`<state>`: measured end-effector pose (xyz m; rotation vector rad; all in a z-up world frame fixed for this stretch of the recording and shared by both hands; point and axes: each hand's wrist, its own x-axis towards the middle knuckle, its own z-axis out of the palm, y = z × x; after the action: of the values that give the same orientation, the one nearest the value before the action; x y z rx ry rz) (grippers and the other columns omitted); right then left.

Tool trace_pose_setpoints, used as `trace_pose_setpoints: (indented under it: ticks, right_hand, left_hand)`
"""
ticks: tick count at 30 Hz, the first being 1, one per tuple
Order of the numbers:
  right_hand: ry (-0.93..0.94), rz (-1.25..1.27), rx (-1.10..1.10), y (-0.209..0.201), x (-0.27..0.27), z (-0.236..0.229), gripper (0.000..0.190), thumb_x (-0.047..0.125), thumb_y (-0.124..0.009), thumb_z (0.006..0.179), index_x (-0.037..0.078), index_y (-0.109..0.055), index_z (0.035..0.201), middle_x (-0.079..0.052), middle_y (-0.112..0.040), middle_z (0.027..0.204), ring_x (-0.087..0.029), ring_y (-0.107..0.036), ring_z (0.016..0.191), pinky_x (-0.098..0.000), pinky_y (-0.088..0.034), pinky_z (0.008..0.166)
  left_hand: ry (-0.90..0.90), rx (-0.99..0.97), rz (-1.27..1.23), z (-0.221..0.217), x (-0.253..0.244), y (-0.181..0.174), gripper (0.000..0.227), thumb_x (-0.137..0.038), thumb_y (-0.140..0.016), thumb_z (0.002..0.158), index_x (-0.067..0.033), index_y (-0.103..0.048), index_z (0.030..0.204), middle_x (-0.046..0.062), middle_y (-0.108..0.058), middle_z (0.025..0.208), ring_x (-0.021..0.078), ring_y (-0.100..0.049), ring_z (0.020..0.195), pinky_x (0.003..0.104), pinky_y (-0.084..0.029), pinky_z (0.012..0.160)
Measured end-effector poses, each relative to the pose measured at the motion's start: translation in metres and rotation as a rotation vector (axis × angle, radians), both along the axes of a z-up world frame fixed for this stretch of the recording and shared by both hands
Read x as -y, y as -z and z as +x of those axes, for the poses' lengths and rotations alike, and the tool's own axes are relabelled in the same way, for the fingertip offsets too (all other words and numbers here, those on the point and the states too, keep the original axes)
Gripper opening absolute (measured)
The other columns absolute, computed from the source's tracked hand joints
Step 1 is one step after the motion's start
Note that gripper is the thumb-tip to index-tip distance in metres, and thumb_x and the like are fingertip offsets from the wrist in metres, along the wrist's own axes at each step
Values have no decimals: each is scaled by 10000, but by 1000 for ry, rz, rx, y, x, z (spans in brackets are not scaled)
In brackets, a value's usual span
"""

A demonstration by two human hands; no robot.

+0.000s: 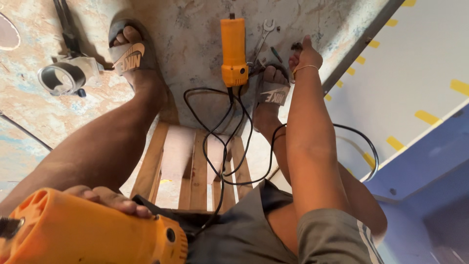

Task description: The person sits on the floor and assembles a yellow power tool by attaching a small black component to the front using a screwdriver. They then use a wrench to tighten the assembly and handle the tool's cord.

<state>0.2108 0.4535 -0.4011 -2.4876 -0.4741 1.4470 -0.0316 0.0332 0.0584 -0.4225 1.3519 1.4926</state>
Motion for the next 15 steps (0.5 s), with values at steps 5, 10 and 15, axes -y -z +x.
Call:
trace_pose_setpoints:
  ticks: [5,10,15]
  right_hand:
    - [-15,-110,103,12,-13,-5,226,217,-714,879,19,-628,815,-131,-618,639,-221,-518,479,-352,-395,430]
    - [312,54,-48,13,-7,18,242,215,-557,896,77,-427,745,-95,-477,653,-220,-447,524,-343,-390,466]
    - [52,167,-74,14,5,28,204,209,-577,820,131,-415,724,-39,-414,653,-208,-333,529,-368,-291,451]
  left_hand:
    - [23,-17,-7,-10,-16,8,726,-360,-831,824,28,-504,1344,179,-623,1239,309,-629,1171,473,-526,997]
    - [22,-29,-25,-11,-23,7,725,-350,-844,812,19,-506,1337,170,-622,1232,296,-634,1161,459,-530,991]
    - [46,-39,-20,-13,-27,9,724,-339,-857,799,10,-508,1330,161,-622,1224,284,-638,1152,445,-533,986]
